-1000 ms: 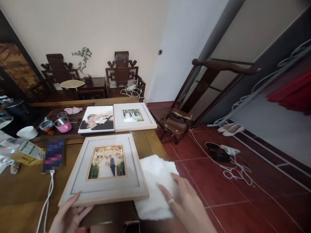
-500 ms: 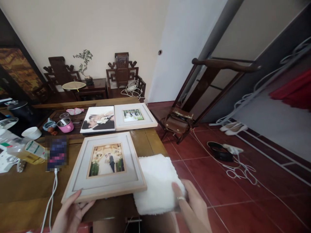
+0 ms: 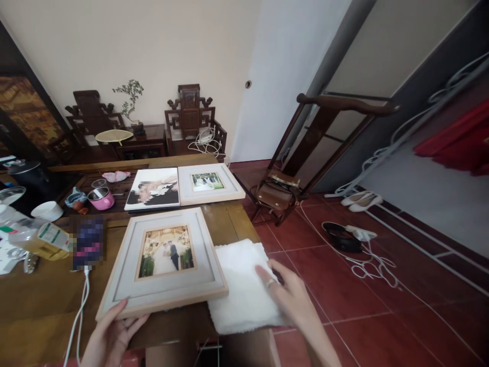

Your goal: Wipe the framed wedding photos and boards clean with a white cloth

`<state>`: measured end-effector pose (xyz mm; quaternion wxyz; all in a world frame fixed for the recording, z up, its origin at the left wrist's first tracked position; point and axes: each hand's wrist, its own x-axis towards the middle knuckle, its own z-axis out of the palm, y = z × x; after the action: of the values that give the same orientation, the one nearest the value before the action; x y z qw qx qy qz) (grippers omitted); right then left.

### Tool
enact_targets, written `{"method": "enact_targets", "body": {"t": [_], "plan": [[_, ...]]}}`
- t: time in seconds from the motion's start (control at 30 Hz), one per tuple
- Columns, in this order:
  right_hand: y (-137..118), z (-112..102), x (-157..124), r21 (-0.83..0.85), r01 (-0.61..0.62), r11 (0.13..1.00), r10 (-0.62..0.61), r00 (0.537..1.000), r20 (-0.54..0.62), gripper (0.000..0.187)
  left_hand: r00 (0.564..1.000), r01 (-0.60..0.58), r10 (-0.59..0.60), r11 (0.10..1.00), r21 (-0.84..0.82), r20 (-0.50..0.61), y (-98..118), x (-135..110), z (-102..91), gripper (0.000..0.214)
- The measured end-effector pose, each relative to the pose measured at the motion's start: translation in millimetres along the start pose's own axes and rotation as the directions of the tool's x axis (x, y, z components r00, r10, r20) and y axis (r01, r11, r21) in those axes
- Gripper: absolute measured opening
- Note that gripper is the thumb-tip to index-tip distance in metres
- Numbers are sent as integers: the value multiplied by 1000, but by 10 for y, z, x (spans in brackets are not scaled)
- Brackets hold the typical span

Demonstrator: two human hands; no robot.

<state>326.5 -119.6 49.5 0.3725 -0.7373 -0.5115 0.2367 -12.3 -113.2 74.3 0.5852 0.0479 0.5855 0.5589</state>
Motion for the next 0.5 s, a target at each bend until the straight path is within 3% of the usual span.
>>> {"method": "enact_targets", "body": {"t": [0.43, 0.5], "plan": [[204, -112, -86, 358, -83, 930, 108, 993, -49, 32, 999, 14, -14, 1000, -17, -30, 53, -29, -4, 10], [245, -92, -115, 417, -104, 903, 139, 989, -53, 40, 1000, 8, -8, 1000, -13, -14, 44, -25, -2, 10]]}}
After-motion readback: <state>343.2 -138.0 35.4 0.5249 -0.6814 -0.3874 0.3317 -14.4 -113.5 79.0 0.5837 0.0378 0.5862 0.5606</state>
